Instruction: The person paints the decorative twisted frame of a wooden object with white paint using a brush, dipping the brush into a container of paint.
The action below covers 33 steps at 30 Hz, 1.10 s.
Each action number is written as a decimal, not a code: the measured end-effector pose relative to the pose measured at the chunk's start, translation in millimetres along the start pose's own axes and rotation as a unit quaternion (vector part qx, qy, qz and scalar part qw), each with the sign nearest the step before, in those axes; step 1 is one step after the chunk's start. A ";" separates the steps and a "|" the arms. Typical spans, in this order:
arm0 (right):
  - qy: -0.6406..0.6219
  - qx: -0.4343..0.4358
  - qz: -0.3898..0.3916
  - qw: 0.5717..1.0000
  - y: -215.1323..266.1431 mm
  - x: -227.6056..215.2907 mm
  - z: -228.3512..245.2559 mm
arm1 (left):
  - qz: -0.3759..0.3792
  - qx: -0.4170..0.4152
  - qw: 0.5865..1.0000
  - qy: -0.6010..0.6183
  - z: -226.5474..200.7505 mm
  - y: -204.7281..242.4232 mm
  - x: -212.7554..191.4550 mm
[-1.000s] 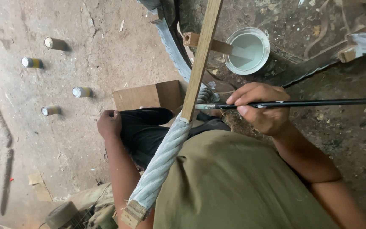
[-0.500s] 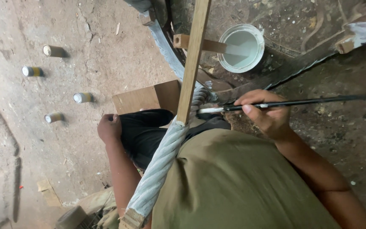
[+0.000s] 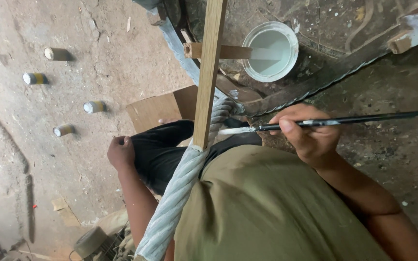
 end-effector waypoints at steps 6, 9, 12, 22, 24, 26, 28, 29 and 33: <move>0.096 -0.060 0.032 0.993 -10.8 17.5 18.7 | -0.007 -0.015 1.000 0.022 6.1 2.1 -6.3; 0.098 -0.054 0.017 0.994 -9.6 8.9 26.5 | -0.013 -0.018 0.997 0.069 6.5 4.2 -13.6; 0.099 -0.067 0.026 0.992 -6.6 18.0 31.0 | -0.012 -0.012 0.994 0.106 10.0 1.1 -10.8; 0.114 -0.032 0.020 0.993 11.9 12.3 -24.7 | -0.030 -0.010 0.992 0.120 24.5 5.3 -4.6; 0.123 -0.084 0.023 0.989 17.4 11.7 -23.5 | -0.032 -0.018 0.993 0.115 30.5 5.2 -0.9; 0.122 -0.098 0.023 0.987 24.5 10.2 -21.3 | -0.033 -0.023 0.993 0.112 33.0 6.3 -1.3; 0.123 -0.109 0.022 0.986 27.2 14.6 -11.2 | -0.032 -0.029 0.993 0.109 37.8 8.0 0.9; 0.111 -0.120 0.023 0.986 26.4 19.5 -0.9 | -0.034 -0.027 0.993 0.108 39.4 6.9 2.6; 0.067 -0.145 0.023 0.987 25.5 18.5 5.4 | -0.034 -0.021 0.994 0.105 39.0 8.2 5.5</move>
Point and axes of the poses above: each hand's wrist, its own y-axis away from the middle knuckle, its own x-axis out of the palm, z = x × y, the point moved 9 cm from there along -y, towards the middle knuckle, and after that the axes turned 8 degrees about x, right-handed, at the moved point
